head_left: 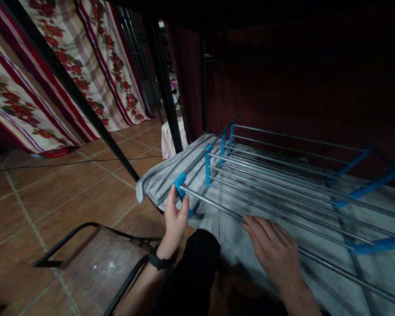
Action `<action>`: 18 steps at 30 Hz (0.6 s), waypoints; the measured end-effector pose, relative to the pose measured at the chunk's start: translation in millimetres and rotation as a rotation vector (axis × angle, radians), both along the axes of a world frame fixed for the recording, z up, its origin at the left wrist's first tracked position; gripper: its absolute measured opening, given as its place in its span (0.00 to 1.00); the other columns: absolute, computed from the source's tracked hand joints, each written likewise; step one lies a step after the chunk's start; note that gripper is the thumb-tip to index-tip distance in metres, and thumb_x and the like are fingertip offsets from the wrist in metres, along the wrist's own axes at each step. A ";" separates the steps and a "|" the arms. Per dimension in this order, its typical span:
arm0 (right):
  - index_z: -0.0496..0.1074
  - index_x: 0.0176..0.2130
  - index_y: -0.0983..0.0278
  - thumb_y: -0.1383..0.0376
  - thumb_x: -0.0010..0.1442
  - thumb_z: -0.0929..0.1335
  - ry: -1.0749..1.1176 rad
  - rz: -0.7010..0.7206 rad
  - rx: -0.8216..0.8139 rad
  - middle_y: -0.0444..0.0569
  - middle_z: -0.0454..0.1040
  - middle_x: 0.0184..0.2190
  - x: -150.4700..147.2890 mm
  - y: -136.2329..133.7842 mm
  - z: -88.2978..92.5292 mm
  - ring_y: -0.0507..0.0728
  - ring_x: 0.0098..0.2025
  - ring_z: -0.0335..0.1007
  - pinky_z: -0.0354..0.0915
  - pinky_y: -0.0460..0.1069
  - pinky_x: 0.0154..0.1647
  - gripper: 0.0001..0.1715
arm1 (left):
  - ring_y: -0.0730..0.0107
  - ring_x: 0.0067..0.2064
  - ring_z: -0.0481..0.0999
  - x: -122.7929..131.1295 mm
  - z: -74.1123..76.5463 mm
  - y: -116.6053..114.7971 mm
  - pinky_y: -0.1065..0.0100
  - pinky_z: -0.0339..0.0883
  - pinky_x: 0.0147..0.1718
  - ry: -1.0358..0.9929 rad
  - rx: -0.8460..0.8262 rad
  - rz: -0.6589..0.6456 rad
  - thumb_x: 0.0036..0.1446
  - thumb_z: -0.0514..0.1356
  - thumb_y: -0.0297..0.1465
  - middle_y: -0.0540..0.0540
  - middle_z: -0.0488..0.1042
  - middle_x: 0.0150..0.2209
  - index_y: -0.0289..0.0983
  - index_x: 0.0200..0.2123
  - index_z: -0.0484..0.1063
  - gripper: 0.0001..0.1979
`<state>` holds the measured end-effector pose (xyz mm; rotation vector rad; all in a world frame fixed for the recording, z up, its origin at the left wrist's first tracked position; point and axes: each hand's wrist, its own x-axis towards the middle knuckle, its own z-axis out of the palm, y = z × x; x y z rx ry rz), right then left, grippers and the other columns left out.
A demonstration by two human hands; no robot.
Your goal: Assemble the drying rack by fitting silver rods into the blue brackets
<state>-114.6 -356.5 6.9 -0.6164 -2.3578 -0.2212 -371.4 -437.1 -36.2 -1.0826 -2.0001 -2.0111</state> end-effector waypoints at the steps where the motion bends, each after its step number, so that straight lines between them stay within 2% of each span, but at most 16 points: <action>1: 0.72 0.50 0.62 0.64 0.67 0.64 0.003 -0.004 0.003 0.48 0.78 0.37 -0.3 0.1 0.4 0.54 0.36 0.72 0.60 0.50 0.43 0.13 | 0.55 0.62 0.66 -0.3 -0.5 0.0 0.52 0.58 0.62 0.001 -0.001 0.000 0.58 0.61 0.35 0.37 0.68 0.60 0.38 0.63 0.61 0.30; 6: 0.72 0.50 0.62 0.64 0.66 0.65 0.016 -0.002 0.012 0.48 0.78 0.37 -1.9 0.8 0.6 0.54 0.36 0.72 0.61 0.50 0.43 0.13 | 0.55 0.62 0.66 -0.8 -2.2 -0.2 0.51 0.56 0.63 0.029 -0.005 0.013 0.59 0.60 0.35 0.37 0.66 0.61 0.38 0.63 0.60 0.30; 11: 0.72 0.50 0.63 0.64 0.66 0.66 0.023 -0.002 0.017 0.48 0.78 0.38 -1.8 0.5 2.5 0.55 0.38 0.72 0.61 0.50 0.45 0.13 | 0.57 0.61 0.67 -1.3 -3.4 2.9 0.53 0.57 0.63 0.043 0.001 0.044 0.61 0.58 0.36 0.38 0.70 0.58 0.38 0.62 0.63 0.26; 18: 0.73 0.49 0.62 0.64 0.65 0.66 0.008 -0.028 0.015 0.47 0.78 0.38 -4.8 7.7 5.3 0.55 0.39 0.72 0.61 0.50 0.45 0.13 | 0.55 0.63 0.64 -3.5 -9.0 14.7 0.53 0.59 0.62 0.003 0.046 0.010 0.62 0.56 0.40 0.38 0.68 0.59 0.39 0.63 0.60 0.28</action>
